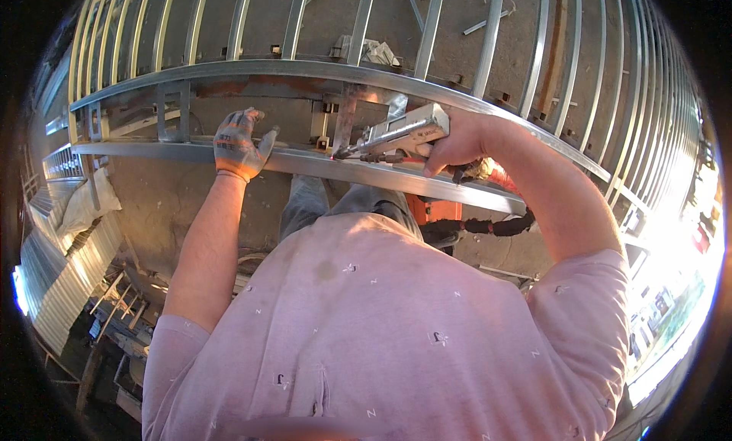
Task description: The person welds joints on a large metal frame using a handheld welding torch. They move along the frame, positioning the torch at intersections and applying welds while wearing gloves. The frame remains on supports throughout the process.
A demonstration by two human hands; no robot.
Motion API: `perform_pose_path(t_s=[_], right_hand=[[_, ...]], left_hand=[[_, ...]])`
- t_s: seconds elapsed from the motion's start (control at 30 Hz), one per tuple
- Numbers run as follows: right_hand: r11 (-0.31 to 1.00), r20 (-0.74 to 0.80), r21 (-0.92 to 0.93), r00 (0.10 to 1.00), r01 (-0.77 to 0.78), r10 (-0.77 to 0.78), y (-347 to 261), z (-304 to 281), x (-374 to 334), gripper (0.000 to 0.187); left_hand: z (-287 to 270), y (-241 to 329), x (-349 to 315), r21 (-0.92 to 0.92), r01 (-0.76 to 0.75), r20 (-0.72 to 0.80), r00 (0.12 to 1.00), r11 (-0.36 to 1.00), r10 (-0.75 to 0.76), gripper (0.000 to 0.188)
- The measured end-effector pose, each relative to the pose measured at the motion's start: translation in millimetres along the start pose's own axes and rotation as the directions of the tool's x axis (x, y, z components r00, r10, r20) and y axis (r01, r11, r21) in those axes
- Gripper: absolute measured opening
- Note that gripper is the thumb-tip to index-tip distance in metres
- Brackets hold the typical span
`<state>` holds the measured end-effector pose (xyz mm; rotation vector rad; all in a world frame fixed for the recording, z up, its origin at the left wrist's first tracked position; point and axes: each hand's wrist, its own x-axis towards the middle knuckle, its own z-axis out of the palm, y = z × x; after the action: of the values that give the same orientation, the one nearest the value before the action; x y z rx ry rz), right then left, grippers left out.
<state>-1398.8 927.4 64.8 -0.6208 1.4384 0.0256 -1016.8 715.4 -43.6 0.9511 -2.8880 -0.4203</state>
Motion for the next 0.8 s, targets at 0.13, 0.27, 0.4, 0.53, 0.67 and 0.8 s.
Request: perform_pose_path(t_s=[0.13,0.27,0.4,0.53,0.67,0.8], right_hand=[[0.997,0.008,-0.034,0.998,-0.065,0.066,0.5,1.0,-1.5,0.071],[0.99,-0.051,-0.1,0.995,-0.095,0.091,-3.4,5.4,-6.1,0.069],[0.992,-0.079,-0.119,0.996,-0.051,0.042,-5.1,10.6,-14.6,0.067],[0.99,-0.082,-0.131,0.996,-0.048,0.038,-6.0,11.8,-16.8,0.063],[0.995,-0.047,-0.093,0.998,-0.043,0.039,-3.6,11.1,-16.4,0.056],[0.995,-0.016,-0.083,0.999,-0.052,0.051,-2.5,11.1,-12.1,0.057]], left_hand=[[-0.8,0.4,0.1,0.002,0.005,0.008,1.0,1.0,-0.005,0.045],[-1.1,0.1,-0.6,-0.009,0.031,0.055,0.998,0.999,-0.03,0.046],[0.0,0.0,-0.9,-0.027,0.018,0.018,1.0,0.999,-0.018,0.047],[-0.6,0.2,-0.6,-0.017,0.015,0.017,1.0,1.0,-0.015,0.046],[-2.2,0.8,0.3,-0.024,0.01,0.012,1.0,1.0,-0.01,0.045],[-2.5,1.0,0.5,-0.017,0.01,0.021,1.0,1.0,-0.009,0.045]])
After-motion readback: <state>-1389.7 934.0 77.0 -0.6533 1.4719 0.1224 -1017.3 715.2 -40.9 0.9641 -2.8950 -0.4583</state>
